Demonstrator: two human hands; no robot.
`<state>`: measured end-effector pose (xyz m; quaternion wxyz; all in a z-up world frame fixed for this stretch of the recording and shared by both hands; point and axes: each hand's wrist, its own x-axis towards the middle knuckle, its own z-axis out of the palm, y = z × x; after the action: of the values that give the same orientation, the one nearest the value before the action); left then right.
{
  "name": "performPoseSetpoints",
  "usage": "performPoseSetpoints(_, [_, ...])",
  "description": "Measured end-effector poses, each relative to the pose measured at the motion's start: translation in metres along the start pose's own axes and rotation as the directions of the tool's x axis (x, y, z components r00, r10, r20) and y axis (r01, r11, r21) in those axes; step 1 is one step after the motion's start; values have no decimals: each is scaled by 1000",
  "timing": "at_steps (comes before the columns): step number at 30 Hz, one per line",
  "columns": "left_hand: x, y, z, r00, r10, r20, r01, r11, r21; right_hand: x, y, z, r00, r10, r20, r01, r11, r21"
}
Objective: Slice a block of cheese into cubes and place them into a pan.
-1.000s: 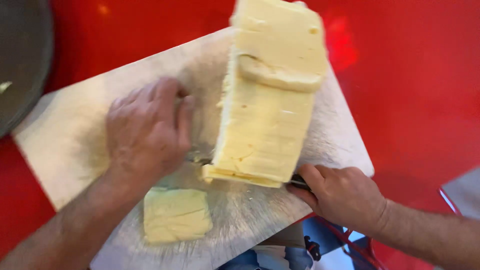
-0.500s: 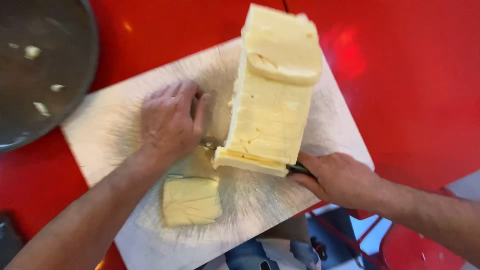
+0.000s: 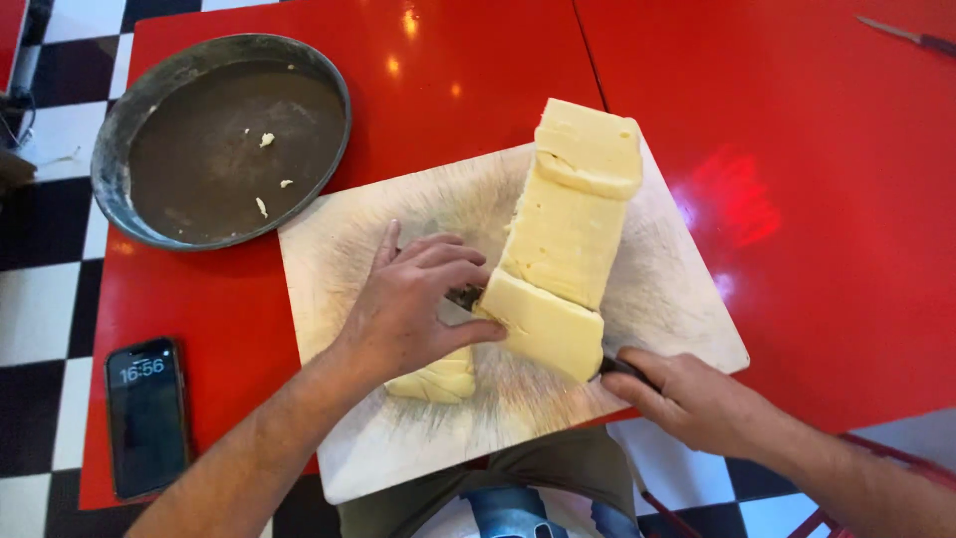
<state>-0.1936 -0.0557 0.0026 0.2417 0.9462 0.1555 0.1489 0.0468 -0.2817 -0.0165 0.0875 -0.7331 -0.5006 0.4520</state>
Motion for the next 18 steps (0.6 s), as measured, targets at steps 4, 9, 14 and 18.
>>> performPoseSetpoints(4, [6,28,-10,996,-33,-83,32,999,-20,-18,-14,-21,994,110,-12,-108,989,104])
performPoseSetpoints(9, [35,62,-35,997,-39,-65,25,979,-200,-35,1,-58,965,207,-158,-81,816,573])
performPoseSetpoints(14, [125,61,-46,973,51,-225,-134,918,-373,-63,33,-94,831,278,-482,142,732,666])
performPoseSetpoints(18, [187,37,-28,914,-353,199,375,550,-746,-75,63,-85,768,340,-542,244,628,739])
